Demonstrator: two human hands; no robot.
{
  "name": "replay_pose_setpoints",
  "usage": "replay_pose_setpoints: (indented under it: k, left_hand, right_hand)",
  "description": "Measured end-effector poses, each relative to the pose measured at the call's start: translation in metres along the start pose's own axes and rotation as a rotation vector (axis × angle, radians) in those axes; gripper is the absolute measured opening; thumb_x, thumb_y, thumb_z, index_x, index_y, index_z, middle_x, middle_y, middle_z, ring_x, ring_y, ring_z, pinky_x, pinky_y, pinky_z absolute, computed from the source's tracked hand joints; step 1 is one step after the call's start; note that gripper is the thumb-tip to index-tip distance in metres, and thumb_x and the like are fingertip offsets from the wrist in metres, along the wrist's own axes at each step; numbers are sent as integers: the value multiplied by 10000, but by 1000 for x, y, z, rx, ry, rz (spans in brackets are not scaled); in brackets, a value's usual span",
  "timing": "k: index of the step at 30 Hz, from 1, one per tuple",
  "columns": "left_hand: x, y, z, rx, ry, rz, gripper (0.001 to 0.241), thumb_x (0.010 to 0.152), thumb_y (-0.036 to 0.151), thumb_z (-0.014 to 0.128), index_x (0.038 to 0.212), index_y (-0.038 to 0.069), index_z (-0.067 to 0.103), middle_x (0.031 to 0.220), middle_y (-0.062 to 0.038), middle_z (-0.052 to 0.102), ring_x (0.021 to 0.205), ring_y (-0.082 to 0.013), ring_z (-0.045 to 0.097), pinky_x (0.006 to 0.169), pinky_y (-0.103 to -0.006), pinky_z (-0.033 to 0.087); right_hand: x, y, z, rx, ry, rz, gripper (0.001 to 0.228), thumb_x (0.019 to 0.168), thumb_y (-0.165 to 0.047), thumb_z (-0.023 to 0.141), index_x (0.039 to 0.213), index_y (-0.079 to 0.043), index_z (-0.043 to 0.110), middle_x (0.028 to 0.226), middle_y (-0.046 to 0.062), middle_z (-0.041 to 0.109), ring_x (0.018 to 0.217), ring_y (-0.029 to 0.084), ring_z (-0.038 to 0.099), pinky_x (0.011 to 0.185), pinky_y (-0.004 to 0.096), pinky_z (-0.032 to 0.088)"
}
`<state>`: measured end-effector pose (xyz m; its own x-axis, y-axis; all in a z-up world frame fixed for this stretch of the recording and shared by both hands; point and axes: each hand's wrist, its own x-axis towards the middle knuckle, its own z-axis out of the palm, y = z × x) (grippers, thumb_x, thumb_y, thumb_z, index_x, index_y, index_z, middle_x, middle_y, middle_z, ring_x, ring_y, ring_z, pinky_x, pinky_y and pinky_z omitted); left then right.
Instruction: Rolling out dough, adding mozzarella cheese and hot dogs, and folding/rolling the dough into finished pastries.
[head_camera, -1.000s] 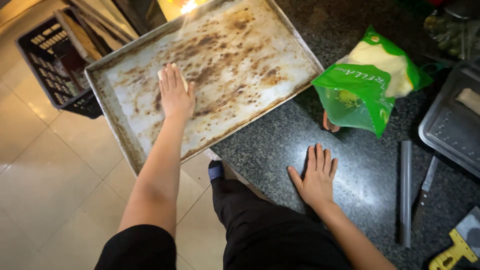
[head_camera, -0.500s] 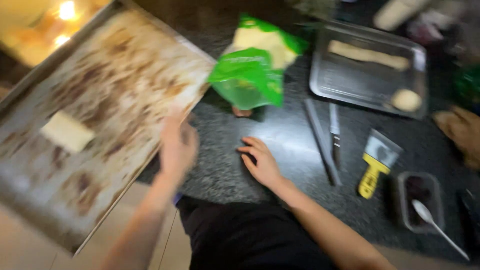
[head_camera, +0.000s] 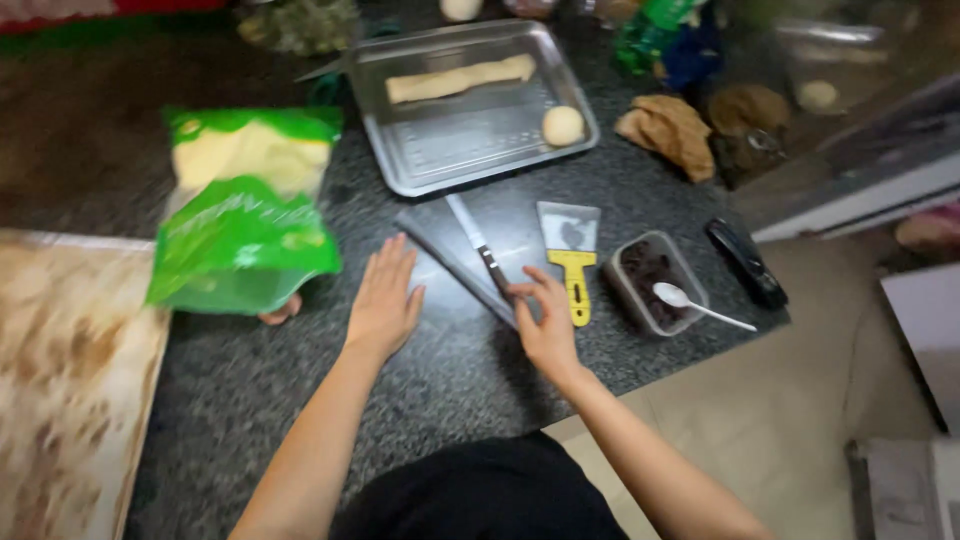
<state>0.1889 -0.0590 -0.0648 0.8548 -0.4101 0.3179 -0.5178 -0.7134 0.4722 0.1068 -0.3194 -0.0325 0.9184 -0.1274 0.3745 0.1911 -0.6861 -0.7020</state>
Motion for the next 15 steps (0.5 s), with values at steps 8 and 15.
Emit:
replay_pose_setpoints:
  k: [8, 15]
  left_hand:
    - [6, -2, 2, -8, -27, -176, 705, 983, 334, 533, 1561, -5, 311, 1683, -191, 217, 1564, -328, 179, 1279, -446, 140]
    - [10, -3, -1, -24, -85, -211, 670, 973, 337, 550, 1512, -12, 358, 1654, -201, 265, 1549, -340, 212, 1270, -459, 151]
  right_hand:
    - [95, 92, -4, 100, 62, 144, 388, 1021, -130, 584, 1384, -4, 529, 1395, 204, 595, 1310, 341, 592, 1066, 405, 491]
    - [247, 233, 33, -208, 68, -31, 408, 997, -165, 649, 1359, 4, 566, 1373, 252, 598, 1314, 412, 550, 1156, 443, 400]
